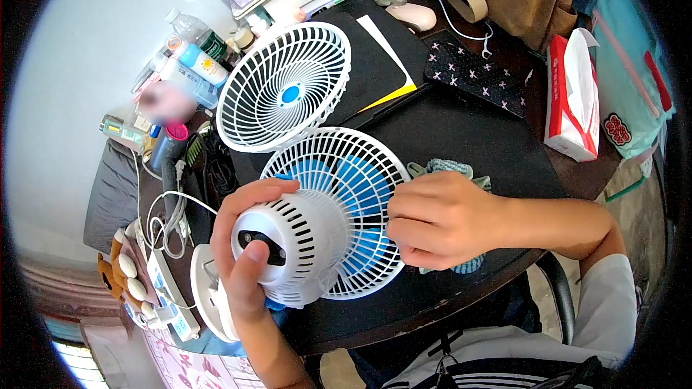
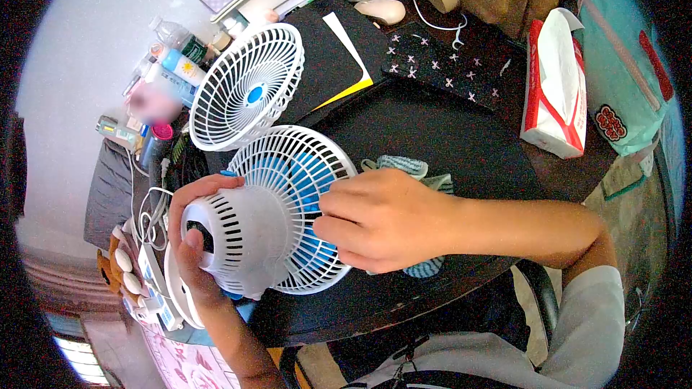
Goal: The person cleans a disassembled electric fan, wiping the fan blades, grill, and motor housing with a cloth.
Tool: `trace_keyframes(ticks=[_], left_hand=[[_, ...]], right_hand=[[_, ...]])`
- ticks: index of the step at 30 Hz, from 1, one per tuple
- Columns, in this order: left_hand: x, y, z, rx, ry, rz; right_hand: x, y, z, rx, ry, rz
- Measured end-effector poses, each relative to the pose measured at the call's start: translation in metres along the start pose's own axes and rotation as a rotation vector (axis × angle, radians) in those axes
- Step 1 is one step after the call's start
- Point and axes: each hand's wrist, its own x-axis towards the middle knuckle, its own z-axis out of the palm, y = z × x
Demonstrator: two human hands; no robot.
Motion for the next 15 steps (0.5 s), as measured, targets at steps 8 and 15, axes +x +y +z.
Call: trace_keyframes(ticks=[8, 15], left_hand=[[0.0, 0.0, -0.001, 0.002, -0.01, -0.001], [0.0, 0.0, -0.001, -0.015, -0.01, -0.005]], right_hand=[[0.001, -0.001, -0.011, 0.013, -0.091, 0.061], [-0.002, 0.0, 0.003, -0.003, 0.008, -0.002]])
